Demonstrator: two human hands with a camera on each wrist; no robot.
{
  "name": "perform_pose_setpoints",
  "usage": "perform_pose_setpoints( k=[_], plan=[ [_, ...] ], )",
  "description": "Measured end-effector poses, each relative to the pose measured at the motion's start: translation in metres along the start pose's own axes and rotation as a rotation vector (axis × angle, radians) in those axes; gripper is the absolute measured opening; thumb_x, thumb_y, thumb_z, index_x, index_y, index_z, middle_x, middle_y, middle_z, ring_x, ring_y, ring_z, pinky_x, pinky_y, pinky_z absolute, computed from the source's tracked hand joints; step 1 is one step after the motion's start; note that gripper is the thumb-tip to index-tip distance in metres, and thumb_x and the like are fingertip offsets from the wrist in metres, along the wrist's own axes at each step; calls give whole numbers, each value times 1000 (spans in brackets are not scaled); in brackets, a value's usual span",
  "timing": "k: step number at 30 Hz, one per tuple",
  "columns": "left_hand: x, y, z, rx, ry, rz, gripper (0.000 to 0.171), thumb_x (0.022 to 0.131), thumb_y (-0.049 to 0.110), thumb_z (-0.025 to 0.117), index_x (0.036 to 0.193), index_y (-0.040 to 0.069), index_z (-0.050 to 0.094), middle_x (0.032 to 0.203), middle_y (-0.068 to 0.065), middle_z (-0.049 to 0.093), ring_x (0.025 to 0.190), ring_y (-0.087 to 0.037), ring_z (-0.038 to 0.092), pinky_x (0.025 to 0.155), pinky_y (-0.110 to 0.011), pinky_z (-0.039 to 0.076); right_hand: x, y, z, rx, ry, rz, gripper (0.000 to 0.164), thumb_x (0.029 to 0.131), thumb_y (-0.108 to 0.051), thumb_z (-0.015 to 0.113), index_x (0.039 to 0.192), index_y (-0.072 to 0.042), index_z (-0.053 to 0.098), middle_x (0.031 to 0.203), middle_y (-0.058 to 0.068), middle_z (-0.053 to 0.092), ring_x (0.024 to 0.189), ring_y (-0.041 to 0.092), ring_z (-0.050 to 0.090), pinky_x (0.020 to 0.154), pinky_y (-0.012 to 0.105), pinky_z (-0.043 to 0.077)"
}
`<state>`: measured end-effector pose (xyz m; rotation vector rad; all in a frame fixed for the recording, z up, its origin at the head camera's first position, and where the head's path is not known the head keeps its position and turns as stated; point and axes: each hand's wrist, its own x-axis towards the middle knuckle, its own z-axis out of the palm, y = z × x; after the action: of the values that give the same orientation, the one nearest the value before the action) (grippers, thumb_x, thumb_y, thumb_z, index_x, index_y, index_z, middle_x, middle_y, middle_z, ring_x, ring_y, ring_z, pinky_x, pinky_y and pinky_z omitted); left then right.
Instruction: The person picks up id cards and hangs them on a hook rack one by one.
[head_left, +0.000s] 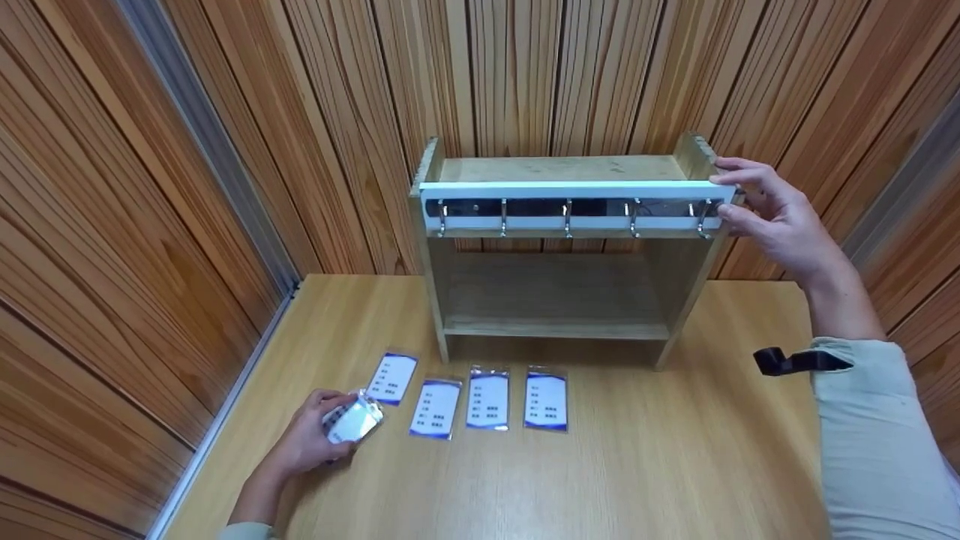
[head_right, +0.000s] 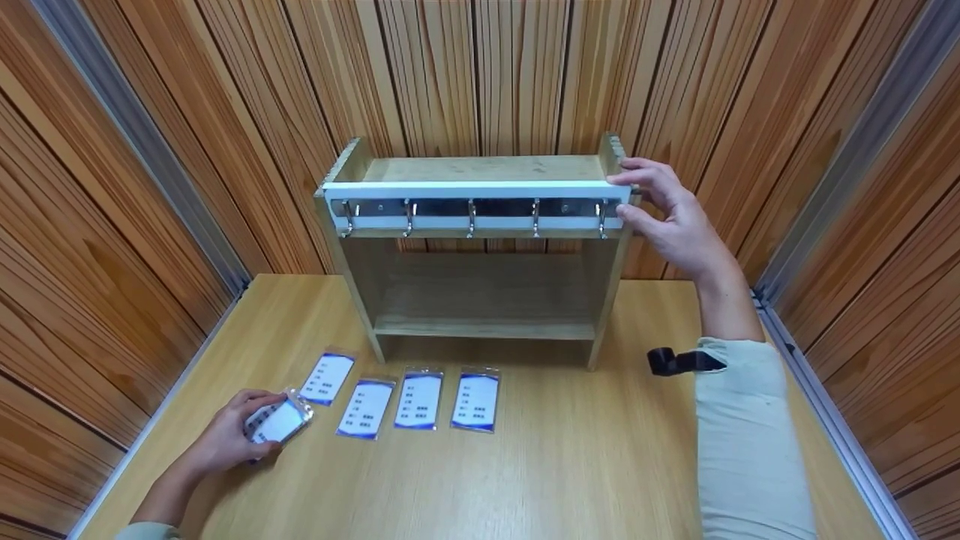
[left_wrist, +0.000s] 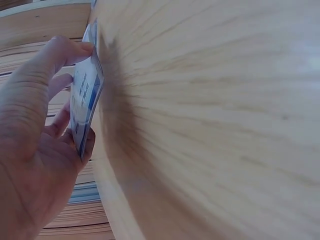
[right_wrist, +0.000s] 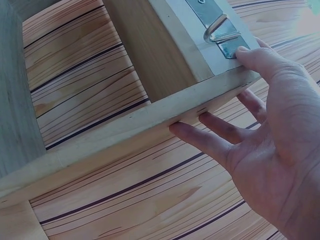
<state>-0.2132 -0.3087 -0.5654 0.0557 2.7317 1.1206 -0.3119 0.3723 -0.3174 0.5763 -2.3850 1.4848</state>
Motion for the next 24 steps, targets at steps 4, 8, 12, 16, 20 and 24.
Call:
perform_pose_setpoints(
  k=[4,8,12,16,20,24],
  plan=[
    [0,3,-5,-24,3,-4,80,88,15,95,161,20,63,165,-18,46,157,-51,41,128,-78,34,0,-2,0,-17,-9,6,44,115,-12,61,158,-11,57,178,-5,41,140,1,59,100,13,58],
    [-2,7,-11,-59,10,-7,80,90,16,93,163,24,62,168,-18,43,159,-51,38,128,-80,31,0,-2,0,-50,-9,7,44,115,-13,61,159,-12,57,178,-6,41,137,1,61,100,12,58],
    [-4,11,-15,-67,37,30,80,90,13,92,163,23,61,167,-18,43,158,-50,38,125,-76,34,-2,-2,-1,-56,-2,7,45,114,-12,62,158,-12,56,178,-7,41,136,2,62,98,13,59],
    [-5,15,-19,-66,72,63,80,90,11,92,163,21,61,165,-17,44,157,-48,40,124,-71,35,-1,-1,-2,-49,-5,11,46,114,-11,63,159,-12,55,178,-8,41,142,3,58,98,15,59],
    [-5,19,-21,-77,92,74,80,91,12,92,164,20,60,166,-17,43,158,-49,38,126,-72,33,0,0,-2,-40,-14,4,46,114,-11,63,159,-13,55,178,-8,41,144,3,57,98,15,59],
    [-5,23,-19,-92,105,82,80,92,12,90,165,20,58,167,-17,41,160,-50,36,128,-73,32,2,-1,-2,-32,-13,2,46,114,-10,63,159,-12,55,177,-8,41,144,3,58,98,14,59]
  ],
)
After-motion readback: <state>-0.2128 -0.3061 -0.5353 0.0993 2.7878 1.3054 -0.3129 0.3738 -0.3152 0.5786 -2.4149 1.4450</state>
